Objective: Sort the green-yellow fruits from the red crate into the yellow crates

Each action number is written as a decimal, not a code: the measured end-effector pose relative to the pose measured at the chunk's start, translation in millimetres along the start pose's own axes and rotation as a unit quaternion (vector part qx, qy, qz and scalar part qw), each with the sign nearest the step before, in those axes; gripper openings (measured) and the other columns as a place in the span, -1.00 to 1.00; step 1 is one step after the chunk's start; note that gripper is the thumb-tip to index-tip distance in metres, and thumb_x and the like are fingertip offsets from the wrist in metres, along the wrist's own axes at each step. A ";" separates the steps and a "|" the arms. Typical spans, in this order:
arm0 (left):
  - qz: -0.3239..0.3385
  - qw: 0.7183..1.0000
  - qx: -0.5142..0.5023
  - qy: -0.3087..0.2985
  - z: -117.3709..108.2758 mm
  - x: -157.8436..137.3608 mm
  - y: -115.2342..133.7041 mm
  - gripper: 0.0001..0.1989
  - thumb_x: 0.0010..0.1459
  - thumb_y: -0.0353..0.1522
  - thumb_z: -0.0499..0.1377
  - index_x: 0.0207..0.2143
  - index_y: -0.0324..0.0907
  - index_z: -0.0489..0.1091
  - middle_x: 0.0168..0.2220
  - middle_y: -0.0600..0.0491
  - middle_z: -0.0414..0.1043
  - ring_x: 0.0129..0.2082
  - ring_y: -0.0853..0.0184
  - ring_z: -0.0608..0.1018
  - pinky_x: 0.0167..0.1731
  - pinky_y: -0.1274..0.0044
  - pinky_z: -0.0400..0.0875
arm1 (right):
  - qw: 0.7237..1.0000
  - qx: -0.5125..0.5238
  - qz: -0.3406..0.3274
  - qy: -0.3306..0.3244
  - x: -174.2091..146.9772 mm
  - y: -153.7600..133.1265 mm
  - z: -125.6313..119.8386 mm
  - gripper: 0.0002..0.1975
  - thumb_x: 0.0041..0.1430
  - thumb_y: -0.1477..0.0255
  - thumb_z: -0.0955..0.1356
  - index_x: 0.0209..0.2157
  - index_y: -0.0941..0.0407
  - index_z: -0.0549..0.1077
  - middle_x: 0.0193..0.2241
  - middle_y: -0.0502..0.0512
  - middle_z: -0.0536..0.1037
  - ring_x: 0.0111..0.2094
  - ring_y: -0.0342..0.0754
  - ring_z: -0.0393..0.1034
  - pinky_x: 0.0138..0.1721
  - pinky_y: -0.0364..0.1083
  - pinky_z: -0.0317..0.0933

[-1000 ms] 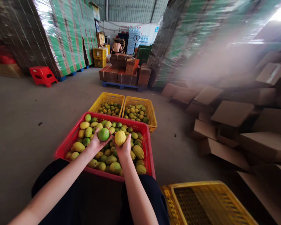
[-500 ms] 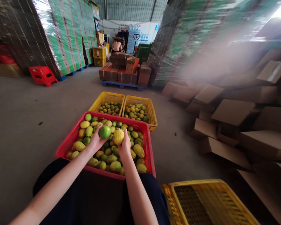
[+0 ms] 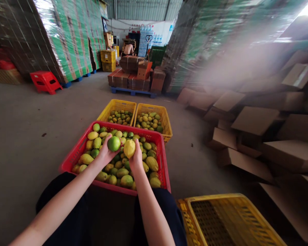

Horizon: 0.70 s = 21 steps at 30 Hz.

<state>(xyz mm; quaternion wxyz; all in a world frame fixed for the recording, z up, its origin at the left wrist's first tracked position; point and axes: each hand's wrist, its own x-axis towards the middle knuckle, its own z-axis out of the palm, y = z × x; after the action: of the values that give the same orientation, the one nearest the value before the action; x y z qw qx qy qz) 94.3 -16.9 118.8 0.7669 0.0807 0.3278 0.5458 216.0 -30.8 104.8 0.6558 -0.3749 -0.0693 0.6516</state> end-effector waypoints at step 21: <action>0.025 0.989 -0.143 -0.008 -1.1 3.9 -8.1 -0.84 0.23 -0.40 0.09 -0.28 -0.08 0.48 -0.35 0.05 0.56 -0.31 0.32 0.60 -0.36 0.52 0.54 | 0.986 0.150 -0.018 -0.064 -3.0 -7.9 -5.8 -0.84 0.05 0.37 0.32 -0.33 0.08 0.51 -0.44 0.04 0.62 -0.34 -0.03 0.55 -0.33 -0.08 0.43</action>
<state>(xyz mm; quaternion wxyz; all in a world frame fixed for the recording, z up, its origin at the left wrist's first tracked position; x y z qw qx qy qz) 100.8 -16.9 112.5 0.7590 -0.0176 0.2382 0.6058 225.3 -34.8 106.5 0.7107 -0.2284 -0.0189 0.6651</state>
